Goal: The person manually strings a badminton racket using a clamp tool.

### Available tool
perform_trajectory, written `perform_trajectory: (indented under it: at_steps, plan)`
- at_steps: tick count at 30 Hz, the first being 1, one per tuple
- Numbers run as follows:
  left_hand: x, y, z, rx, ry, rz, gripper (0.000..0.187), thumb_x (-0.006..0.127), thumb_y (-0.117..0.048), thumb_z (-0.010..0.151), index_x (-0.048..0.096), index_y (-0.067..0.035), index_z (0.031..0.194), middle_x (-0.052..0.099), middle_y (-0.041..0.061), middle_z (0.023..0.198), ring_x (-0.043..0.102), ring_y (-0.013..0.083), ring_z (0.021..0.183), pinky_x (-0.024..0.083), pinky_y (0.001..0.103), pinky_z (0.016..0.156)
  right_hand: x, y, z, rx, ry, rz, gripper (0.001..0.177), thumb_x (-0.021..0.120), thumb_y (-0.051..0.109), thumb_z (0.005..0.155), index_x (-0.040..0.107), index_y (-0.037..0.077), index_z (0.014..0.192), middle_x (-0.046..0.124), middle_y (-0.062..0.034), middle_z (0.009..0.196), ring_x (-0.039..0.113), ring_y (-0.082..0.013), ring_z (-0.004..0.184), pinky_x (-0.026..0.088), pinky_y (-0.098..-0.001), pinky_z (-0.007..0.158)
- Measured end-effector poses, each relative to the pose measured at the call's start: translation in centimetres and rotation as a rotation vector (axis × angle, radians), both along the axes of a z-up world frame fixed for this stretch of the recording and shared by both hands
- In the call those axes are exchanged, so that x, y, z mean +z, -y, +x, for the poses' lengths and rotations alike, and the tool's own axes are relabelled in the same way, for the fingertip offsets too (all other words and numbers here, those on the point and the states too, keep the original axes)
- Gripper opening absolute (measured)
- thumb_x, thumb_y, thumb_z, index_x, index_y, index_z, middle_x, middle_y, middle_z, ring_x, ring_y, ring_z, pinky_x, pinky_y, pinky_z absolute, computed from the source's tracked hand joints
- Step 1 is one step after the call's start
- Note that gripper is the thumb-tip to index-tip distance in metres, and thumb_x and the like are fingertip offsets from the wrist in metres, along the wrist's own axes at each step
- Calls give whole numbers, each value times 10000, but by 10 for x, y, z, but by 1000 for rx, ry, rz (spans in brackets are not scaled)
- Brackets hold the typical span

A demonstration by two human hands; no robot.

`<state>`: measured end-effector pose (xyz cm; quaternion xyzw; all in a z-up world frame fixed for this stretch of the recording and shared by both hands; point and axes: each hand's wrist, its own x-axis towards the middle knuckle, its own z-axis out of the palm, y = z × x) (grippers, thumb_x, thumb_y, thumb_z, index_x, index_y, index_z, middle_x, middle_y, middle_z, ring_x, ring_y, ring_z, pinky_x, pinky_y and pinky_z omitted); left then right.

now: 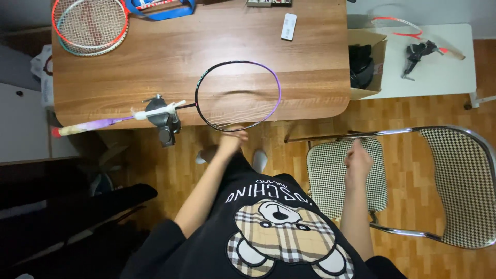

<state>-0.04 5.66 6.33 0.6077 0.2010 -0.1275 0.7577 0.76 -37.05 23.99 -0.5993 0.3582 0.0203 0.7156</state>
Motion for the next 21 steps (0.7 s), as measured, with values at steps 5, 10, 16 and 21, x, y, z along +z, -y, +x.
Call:
perform_trajectory:
  at_steps: [5,10,16,21]
  plan:
    - [106,-53,1,639,-96,-77,215,513,-167,1070,616,0,1158,752,128,975,681,189,799,507,271,613,-7,-26,-20,864,-412,-900,516,620,544,950,793,69,1057,753,-155,1032,706,-301,984,523,-444,896]
    - [116,-75,-6,665,-63,-227,201,659,-142,1009,691,22,1121,733,75,987,705,158,881,614,290,764,-25,-87,-14,1151,-362,-906,568,586,551,958,718,87,1258,710,-157,1282,677,-324,1174,499,-475,1030]
    - [92,-81,-6,608,-47,-239,212,680,-123,1015,707,71,1097,729,110,959,689,168,812,613,313,750,-14,-149,2,1297,-64,-1016,496,589,517,941,736,118,1197,696,-130,1254,659,-326,1150,496,-477,981]
    - [74,-82,-6,444,-23,27,224,591,-188,1038,669,15,1091,704,79,921,699,168,760,629,307,642,-6,-172,19,1348,46,-1009,453,607,493,924,747,128,1151,708,-113,1179,648,-318,1132,443,-508,977]
